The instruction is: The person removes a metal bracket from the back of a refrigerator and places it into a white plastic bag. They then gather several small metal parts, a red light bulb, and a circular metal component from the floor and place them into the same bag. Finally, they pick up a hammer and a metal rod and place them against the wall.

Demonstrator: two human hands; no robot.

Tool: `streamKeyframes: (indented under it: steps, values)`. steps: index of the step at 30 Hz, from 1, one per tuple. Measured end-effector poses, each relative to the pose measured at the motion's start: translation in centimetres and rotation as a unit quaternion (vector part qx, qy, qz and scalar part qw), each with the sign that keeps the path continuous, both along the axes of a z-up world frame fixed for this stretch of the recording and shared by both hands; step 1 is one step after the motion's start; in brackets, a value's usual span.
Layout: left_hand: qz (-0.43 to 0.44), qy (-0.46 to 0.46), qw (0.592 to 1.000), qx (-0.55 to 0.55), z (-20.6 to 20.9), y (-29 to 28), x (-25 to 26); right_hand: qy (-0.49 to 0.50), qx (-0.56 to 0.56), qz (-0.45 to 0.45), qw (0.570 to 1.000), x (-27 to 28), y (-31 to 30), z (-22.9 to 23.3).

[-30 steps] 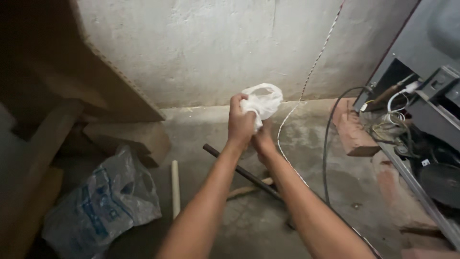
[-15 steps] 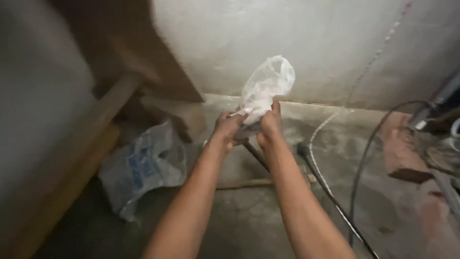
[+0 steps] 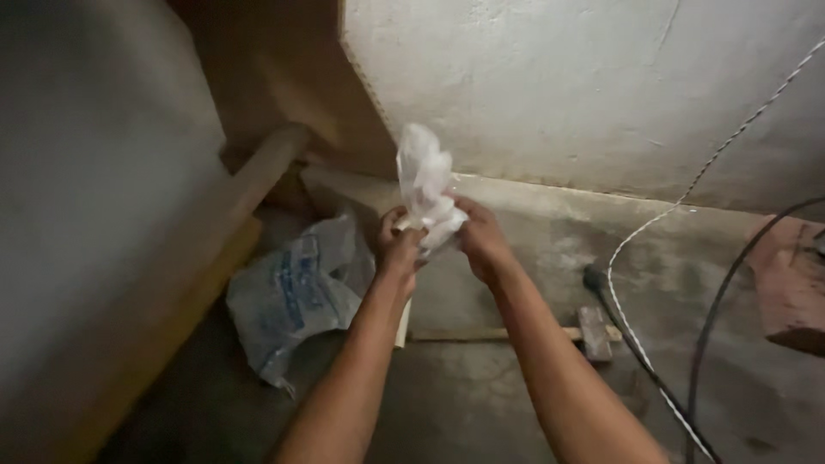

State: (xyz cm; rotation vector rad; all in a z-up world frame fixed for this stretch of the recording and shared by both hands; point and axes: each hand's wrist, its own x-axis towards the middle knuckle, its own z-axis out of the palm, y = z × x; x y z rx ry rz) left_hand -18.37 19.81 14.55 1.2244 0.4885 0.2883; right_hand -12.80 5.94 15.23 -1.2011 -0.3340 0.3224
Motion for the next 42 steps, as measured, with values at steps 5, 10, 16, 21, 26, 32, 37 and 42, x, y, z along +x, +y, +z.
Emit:
streamKeyframes:
  steps: [5,10,16,21,26,32,37,42]
  values:
    - [-0.129,0.02,0.991,-0.012,-1.5,4.5,-1.6,-0.009,-0.019,0.017,1.0,1.4,3.0,-5.0]
    - [-0.249,-0.009,0.95,0.19,-1.8,8.5,-3.0,-0.047,-0.027,0.056,0.997,1.1,5.8,-8.2]
    - [-0.108,0.063,0.928,0.352,-2.3,9.5,-3.4,-0.129,-0.099,0.074,0.984,-1.6,10.8,-6.9]
    - [-0.036,0.14,0.95,0.277,-3.3,10.5,-3.2,-0.01,-0.119,0.142,0.983,-4.0,10.7,-3.3]
    - [-0.108,0.047,0.891,0.438,-5.7,10.6,-2.6,0.082,-0.164,0.032,0.982,-3.7,12.1,-3.9]
    - [-0.209,0.031,0.967,0.144,-8.2,13.9,-3.6,0.113,-0.049,-0.036,0.992,-1.1,10.7,-9.5]
    - [-0.173,0.044,0.902,0.393,-10.2,17.3,-2.9,0.128,-0.003,-0.051,0.991,-0.1,10.3,-13.9]
    - [-0.298,0.338,0.58,0.678,-10.0,19.1,-7.0,0.181,-0.024,-0.078,0.98,0.9,10.8,-15.6]
